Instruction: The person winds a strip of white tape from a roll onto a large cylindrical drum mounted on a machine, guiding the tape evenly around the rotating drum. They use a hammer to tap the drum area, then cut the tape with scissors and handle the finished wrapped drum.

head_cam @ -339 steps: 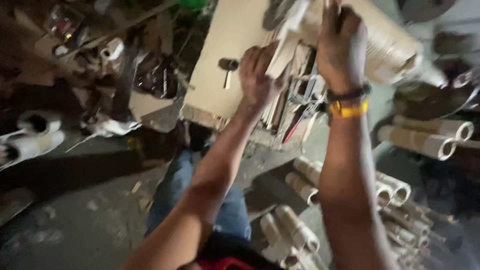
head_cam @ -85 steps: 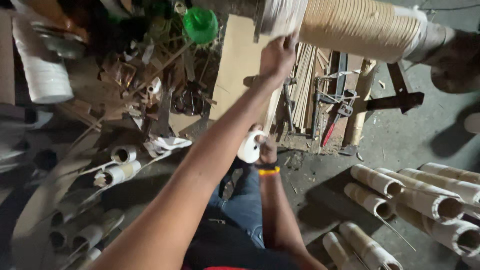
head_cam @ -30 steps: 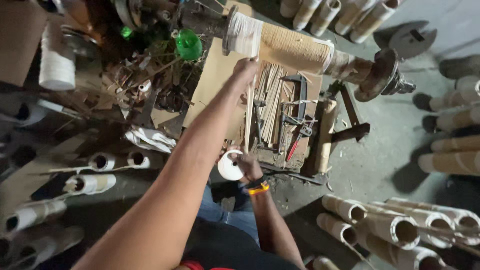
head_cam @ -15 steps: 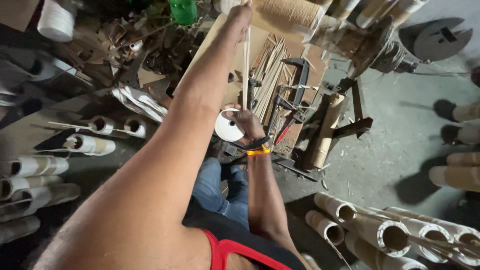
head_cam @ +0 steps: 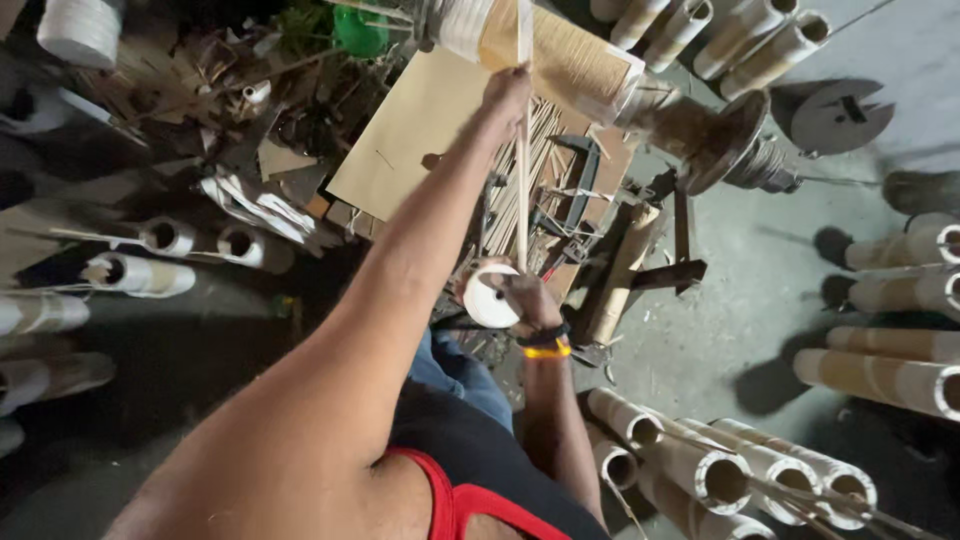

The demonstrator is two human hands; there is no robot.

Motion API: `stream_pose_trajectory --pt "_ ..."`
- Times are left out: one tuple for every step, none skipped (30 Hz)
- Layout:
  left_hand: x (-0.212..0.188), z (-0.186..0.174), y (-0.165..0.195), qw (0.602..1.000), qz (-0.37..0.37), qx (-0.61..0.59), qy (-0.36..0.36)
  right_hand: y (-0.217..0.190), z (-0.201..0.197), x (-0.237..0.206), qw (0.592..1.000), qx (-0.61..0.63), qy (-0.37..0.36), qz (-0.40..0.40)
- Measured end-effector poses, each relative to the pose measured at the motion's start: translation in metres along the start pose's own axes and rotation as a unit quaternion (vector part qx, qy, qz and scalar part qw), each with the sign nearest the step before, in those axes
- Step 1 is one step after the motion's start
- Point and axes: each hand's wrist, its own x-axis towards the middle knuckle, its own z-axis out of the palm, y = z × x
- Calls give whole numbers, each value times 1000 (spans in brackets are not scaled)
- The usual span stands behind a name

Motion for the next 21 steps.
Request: stream_pose_trajectory --pt "1 3 -3 1000 14 21 12 -4 1 -6 998 53 -13 9" --pt "3 6 -5 998 25 44 24 -9 2 -11 994 108 -23 18" --pt "4 9 -8 999 24 27 26 -13 2 -16 997 66 14 30" --pt "7 13 -10 999 28 10 26 -17 3 -22 998 21 47 39" --pt "9 17 -11 999 34 -7 24 -21 3 -27 995 -26 80 45" --pt "11 21 -13 1000 28 -1 15 -24 2 -33 995 -34 89 43" --pt "12 25 -14 1000 20 4 5 -27 1 -39 993 -42 99 42" --pt "15 28 -16 1000 12 8 -4 -29 -1 -44 992 -51 109 42" --pt "16 32 -18 1000 10 0 2 -30 -3 -49 990 -37 129 51" --pt "18 36 -20 1000 10 -6 10 -31 -5 -54 987 -23 147 60" --pt "19 40 -22 1000 11 -11 17 -31 -8 -58 984 -7 164 68" --pt "20 43 -24 999 25 0 21 -30 -10 -62 984 -4 164 72" --pt "20 47 -27 999 40 11 25 -29 -11 -65 983 -2 165 75" --pt "20 51 -30 998 52 23 28 -29 -13 -68 983 3 168 79" --pt "19 55 -33 999 43 11 25 -28 -14 -71 984 1 161 69" --pt "18 58 -36 999 34 0 21 -27 -15 -74 986 -1 155 58" --pt "17 61 -40 999 26 -11 18 -27 -16 -75 988 -4 147 48" --pt "16 64 -43 1000 8 -25 5 -28 -17 -77 987 10 150 49" --pt "14 66 -44 999 -9 -38 -9 -29 -18 -77 987 23 152 50" --pt "13 68 -46 998 -24 -52 -23 -30 -19 -76 986 36 153 49" --pt "12 70 -45 999 -6 -48 -18 -32 -20 -75 987 34 149 44"
